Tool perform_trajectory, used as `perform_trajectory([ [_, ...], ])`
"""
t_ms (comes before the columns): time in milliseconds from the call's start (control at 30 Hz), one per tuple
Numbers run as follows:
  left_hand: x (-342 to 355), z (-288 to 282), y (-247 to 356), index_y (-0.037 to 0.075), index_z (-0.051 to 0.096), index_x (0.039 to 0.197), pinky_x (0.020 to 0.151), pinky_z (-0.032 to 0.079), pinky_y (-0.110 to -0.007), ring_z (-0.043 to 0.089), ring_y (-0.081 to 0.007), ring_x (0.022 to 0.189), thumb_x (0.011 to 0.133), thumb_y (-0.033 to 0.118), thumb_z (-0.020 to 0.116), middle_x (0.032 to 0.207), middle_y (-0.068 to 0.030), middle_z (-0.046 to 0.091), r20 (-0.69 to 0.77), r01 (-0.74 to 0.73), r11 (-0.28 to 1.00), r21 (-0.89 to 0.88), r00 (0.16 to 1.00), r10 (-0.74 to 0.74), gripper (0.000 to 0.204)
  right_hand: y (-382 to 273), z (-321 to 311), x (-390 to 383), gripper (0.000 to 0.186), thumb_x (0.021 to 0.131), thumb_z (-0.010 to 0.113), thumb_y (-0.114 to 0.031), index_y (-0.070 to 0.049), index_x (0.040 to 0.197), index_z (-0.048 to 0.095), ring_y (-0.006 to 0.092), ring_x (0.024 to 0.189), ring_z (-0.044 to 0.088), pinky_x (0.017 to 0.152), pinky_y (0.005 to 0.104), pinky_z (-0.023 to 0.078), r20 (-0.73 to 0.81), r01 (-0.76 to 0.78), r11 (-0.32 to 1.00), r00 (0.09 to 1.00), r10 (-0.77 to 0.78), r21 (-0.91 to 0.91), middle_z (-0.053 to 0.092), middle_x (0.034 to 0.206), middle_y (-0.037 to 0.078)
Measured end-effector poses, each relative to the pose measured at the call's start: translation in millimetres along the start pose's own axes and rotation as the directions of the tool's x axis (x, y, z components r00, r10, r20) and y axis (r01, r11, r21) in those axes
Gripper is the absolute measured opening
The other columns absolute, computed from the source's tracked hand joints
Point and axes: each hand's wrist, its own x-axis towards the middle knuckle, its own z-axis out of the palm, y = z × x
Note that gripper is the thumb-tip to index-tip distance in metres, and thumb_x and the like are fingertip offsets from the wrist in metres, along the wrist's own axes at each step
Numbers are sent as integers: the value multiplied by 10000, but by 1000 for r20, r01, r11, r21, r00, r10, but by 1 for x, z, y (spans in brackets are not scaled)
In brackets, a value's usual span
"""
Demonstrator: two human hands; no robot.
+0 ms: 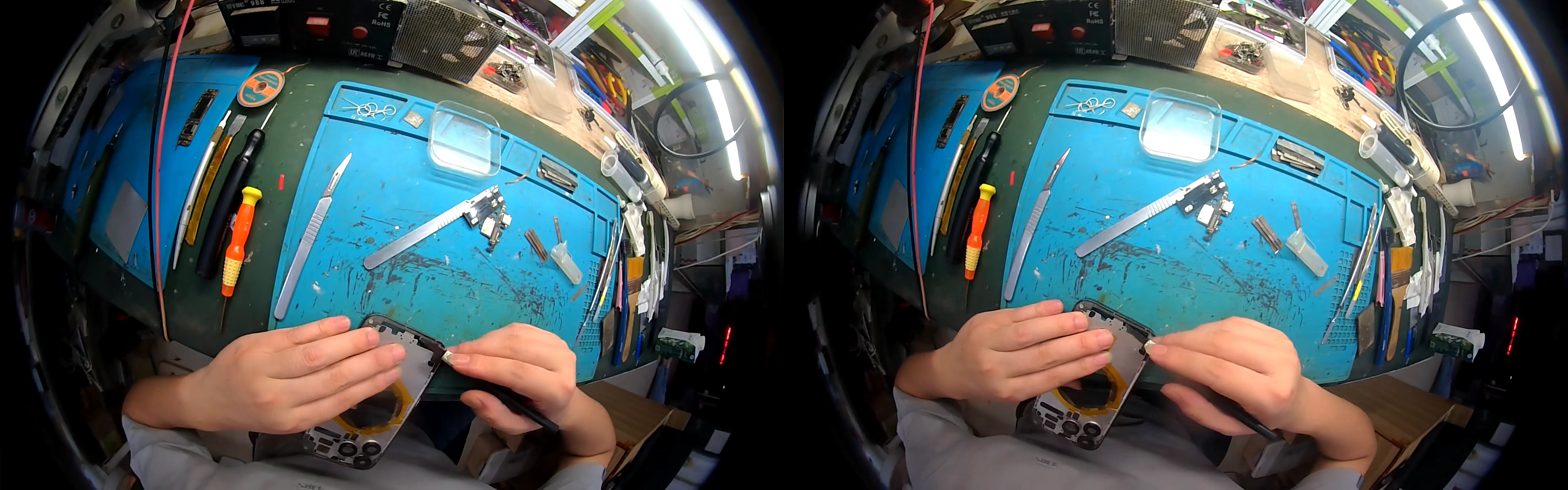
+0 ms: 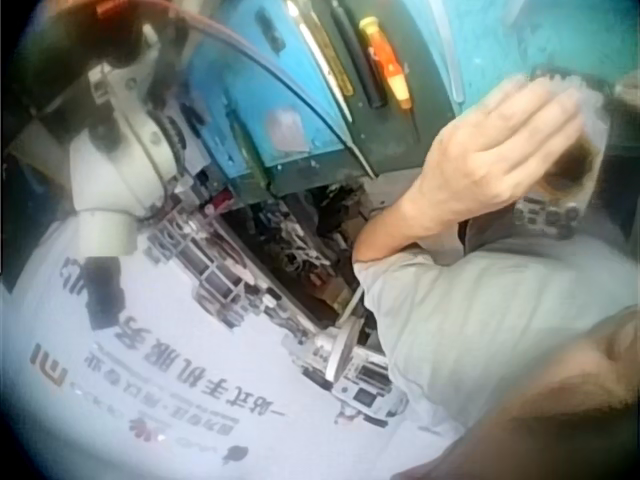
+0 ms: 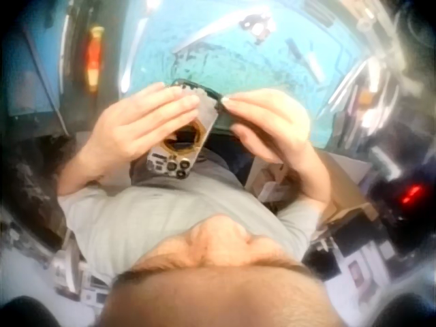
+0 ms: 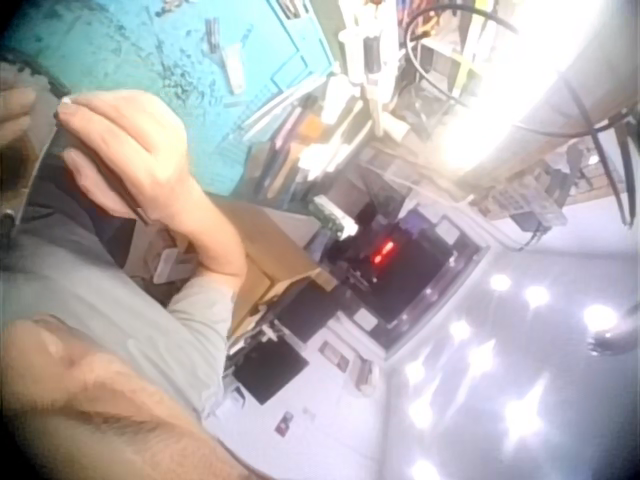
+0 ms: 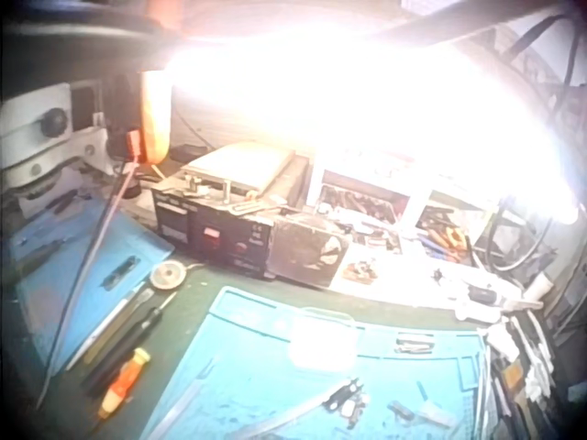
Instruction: The person uses a small brush to clean the interior of a disassembled smartphone frame. They repeatedly brush along the edges and around the camera module area, then rotate the frame to access different sides.
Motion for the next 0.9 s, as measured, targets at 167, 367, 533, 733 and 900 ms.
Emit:
perform_trajectory([
  [167,-2,1,-2,80,762,1346,1155,563,-341,654,-180,1350,992,131,691,1480,-23,699,0,-14,1000,-7,1000,14,365,9,3,-2,261,925,789,-120,21,1143,818,281,831,783,686,358,603,23,55,998,998,-55,-18,820,1016,174],
  [367,-3,3,-5,96,773,1339,1136,572,-334,645,-181,1348,995,164,715,1477,-9,702,1,-31,1000,-2,1000,31,355,8,3,-1,365,851,830,-20,0,1214,794,256,900,788,726,345,598,44,21,1000,999,-21,-3,813,1093,130],
  [533,-2,1,-6,126,797,1315,1095,602,-332,622,-189,1363,1008,227,760,1476,11,708,25,-40,999,22,999,40,325,11,6,-2,246,941,781,-115,19,1143,820,266,812,779,668,347,596,17,37,999,999,-37,-26,819,1006,167],
  [733,-2,1,-5,130,800,1313,1099,598,-331,625,-183,1358,1004,224,767,1468,16,714,23,-24,1000,4,999,24,325,11,6,-2,243,952,779,-122,13,1150,822,260,824,773,670,346,592,24,28,999,999,-28,-23,820,1024,163],
  [900,-2,1,-4,130,805,1303,1098,599,-327,629,-178,1348,996,223,775,1462,19,719,12,-25,1000,16,1000,25,322,9,4,-1,256,946,782,-112,8,1168,821,257,850,769,689,350,592,36,6,1000,999,-6,-6,821,1048,160],
])
